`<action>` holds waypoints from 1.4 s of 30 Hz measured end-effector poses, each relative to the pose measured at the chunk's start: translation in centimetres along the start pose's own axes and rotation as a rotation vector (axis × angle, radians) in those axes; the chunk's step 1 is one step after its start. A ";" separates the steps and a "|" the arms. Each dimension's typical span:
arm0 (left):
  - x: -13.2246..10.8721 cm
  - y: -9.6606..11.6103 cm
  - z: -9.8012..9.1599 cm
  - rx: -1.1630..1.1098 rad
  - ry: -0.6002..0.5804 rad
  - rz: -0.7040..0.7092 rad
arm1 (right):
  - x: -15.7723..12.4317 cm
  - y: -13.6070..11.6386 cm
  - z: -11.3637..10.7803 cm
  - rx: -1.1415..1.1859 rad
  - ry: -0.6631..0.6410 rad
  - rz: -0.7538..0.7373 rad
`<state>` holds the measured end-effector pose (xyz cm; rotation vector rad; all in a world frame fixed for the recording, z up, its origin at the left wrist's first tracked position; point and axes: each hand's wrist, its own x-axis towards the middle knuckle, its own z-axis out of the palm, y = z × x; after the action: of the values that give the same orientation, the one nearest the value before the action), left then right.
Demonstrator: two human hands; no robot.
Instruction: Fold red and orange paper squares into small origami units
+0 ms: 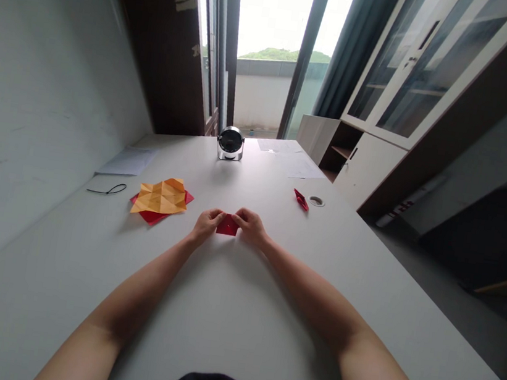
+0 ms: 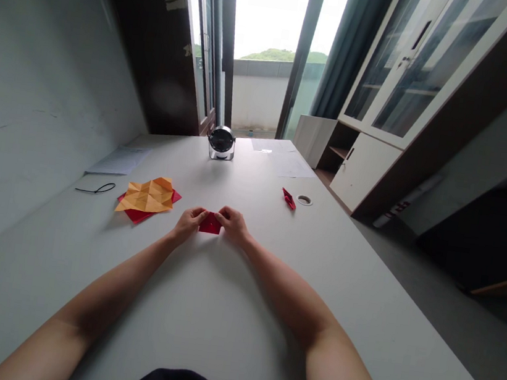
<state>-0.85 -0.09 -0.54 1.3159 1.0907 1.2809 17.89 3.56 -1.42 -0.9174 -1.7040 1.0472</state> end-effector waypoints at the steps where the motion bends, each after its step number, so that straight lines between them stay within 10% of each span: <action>1: 0.0 0.0 0.0 0.001 -0.003 0.006 | 0.0 0.0 0.0 0.024 0.005 0.007; 27: 0.9 -0.4 -0.8 -0.159 0.146 -0.005 | 0.2 -0.6 -0.8 0.373 0.016 0.097; 42: 0.3 -0.1 0.2 -0.054 -0.022 0.013 | -0.2 -1.3 -0.4 0.391 -0.097 0.094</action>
<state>-0.66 0.24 -0.58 1.2954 1.0271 1.2940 18.16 3.04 -0.14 -0.7069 -1.4690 1.4456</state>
